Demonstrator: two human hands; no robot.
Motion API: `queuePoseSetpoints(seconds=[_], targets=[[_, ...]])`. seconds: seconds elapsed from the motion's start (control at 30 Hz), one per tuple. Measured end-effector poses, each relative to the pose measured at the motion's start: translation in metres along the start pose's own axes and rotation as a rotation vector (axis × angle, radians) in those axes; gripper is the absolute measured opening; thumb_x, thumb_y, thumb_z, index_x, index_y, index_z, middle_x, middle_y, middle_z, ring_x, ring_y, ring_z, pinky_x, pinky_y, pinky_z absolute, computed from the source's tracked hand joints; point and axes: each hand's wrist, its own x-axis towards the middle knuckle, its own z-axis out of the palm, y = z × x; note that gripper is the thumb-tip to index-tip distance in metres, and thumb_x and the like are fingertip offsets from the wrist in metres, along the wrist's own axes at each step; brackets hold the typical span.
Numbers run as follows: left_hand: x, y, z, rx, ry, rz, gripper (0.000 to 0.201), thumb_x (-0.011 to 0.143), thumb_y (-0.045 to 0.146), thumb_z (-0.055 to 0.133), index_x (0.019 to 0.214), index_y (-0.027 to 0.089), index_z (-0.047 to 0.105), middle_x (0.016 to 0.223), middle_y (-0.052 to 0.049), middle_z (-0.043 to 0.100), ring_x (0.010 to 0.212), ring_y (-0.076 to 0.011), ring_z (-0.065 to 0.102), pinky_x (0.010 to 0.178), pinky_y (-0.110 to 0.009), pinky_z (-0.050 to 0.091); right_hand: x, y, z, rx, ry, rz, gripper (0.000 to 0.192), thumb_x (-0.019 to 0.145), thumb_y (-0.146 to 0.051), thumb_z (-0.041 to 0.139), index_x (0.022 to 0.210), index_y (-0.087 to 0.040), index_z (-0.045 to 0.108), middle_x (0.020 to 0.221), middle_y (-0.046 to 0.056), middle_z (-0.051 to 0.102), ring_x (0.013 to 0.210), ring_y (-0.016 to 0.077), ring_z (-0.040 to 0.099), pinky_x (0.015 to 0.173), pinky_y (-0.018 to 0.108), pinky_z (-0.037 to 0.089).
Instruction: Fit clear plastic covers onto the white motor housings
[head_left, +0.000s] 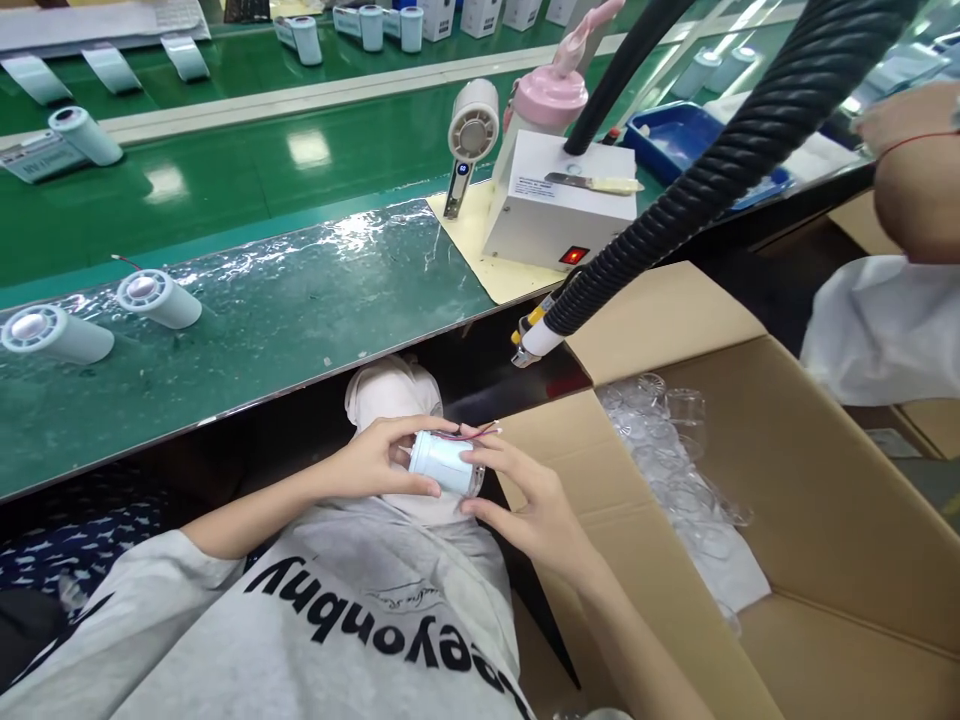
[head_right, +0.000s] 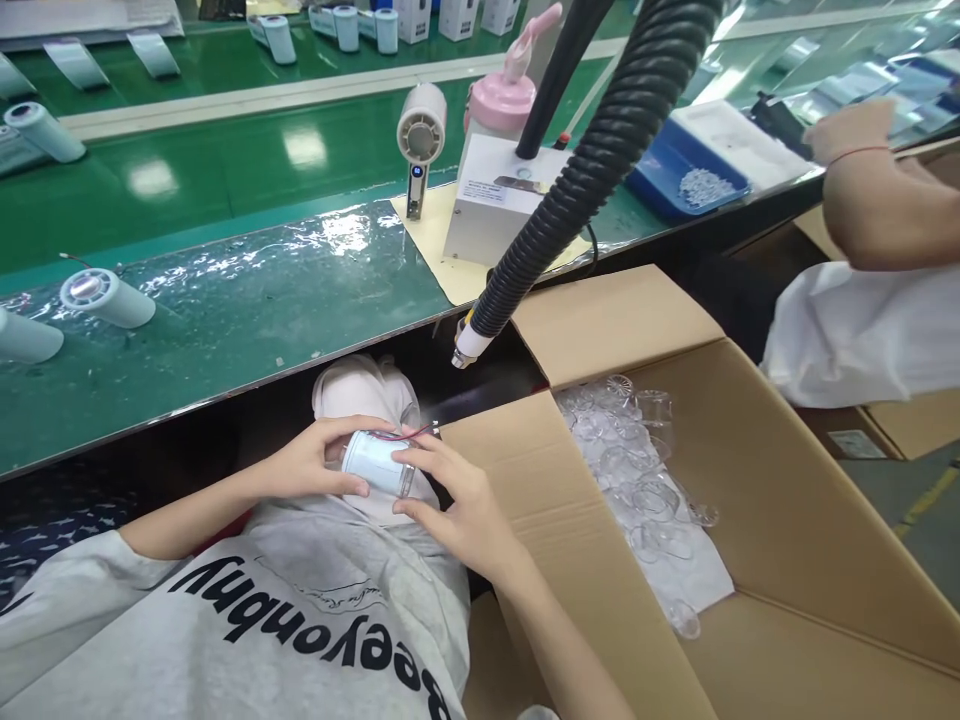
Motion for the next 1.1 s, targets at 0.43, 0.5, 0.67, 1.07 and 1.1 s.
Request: queuePoseSetpoints(seconds=[0.43, 0.5, 0.67, 1.07, 1.1], targets=[[-0.005, 0.001, -0.008, 0.161, -0.089, 0.293, 0.077, 0.078, 0.035, 0.087, 0.148, 0.033, 0.054, 0.149, -0.012, 0.061, 0.138, -0.0294, 0.059, 0.117, -0.047, 0.044, -0.005, -0.011, 0.001, 0.203, -0.055, 0.156, 0.038, 0.085, -0.045, 0.081, 0.115, -0.026, 0.067, 0.12, 0.008, 0.072, 0.107, 0.024, 0.073, 0.091, 0.037, 0.065], [-0.008, 0.0, -0.009, 0.188, -0.09, 0.287, 0.078, 0.078, 0.034, 0.087, 0.149, 0.034, 0.054, 0.151, -0.013, 0.059, 0.14, -0.0297, 0.057, 0.118, -0.048, 0.044, -0.005, -0.011, 0.002, 0.242, -0.064, 0.211, 0.041, 0.085, -0.05, 0.08, 0.115, -0.027, 0.066, 0.122, 0.009, 0.07, 0.105, 0.0241, 0.073, 0.088, 0.037, 0.065], [-0.012, 0.0, -0.009, 0.201, -0.108, 0.243, 0.078, 0.078, 0.032, 0.087, 0.149, 0.032, 0.055, 0.153, -0.013, 0.057, 0.141, -0.0314, 0.055, 0.12, -0.051, 0.042, -0.005, -0.012, 0.003, 0.343, -0.092, 0.329, 0.048, 0.082, -0.058, 0.08, 0.114, -0.027, 0.062, 0.11, 0.008, 0.071, 0.099, 0.0228, 0.07, 0.081, 0.034, 0.064], [-0.012, 0.002, -0.007, 0.23, -0.106, 0.29, 0.078, 0.079, 0.031, 0.086, 0.15, 0.033, 0.053, 0.152, -0.013, 0.058, 0.139, -0.0305, 0.057, 0.118, -0.048, 0.044, 0.0, -0.011, 0.009, 0.565, -0.1, 0.469, 0.052, 0.079, -0.068, 0.077, 0.102, -0.026, 0.057, 0.084, -0.001, 0.063, 0.07, 0.0155, 0.066, 0.058, 0.027, 0.062], [-0.012, 0.002, -0.007, 0.228, -0.107, 0.297, 0.078, 0.079, 0.03, 0.086, 0.15, 0.033, 0.052, 0.152, -0.013, 0.058, 0.139, -0.0302, 0.057, 0.118, -0.047, 0.045, 0.0, -0.01, 0.01, 0.583, -0.098, 0.49, 0.053, 0.078, -0.069, 0.077, 0.101, -0.025, 0.057, 0.082, -0.002, 0.062, 0.067, 0.015, 0.066, 0.056, 0.027, 0.062]])
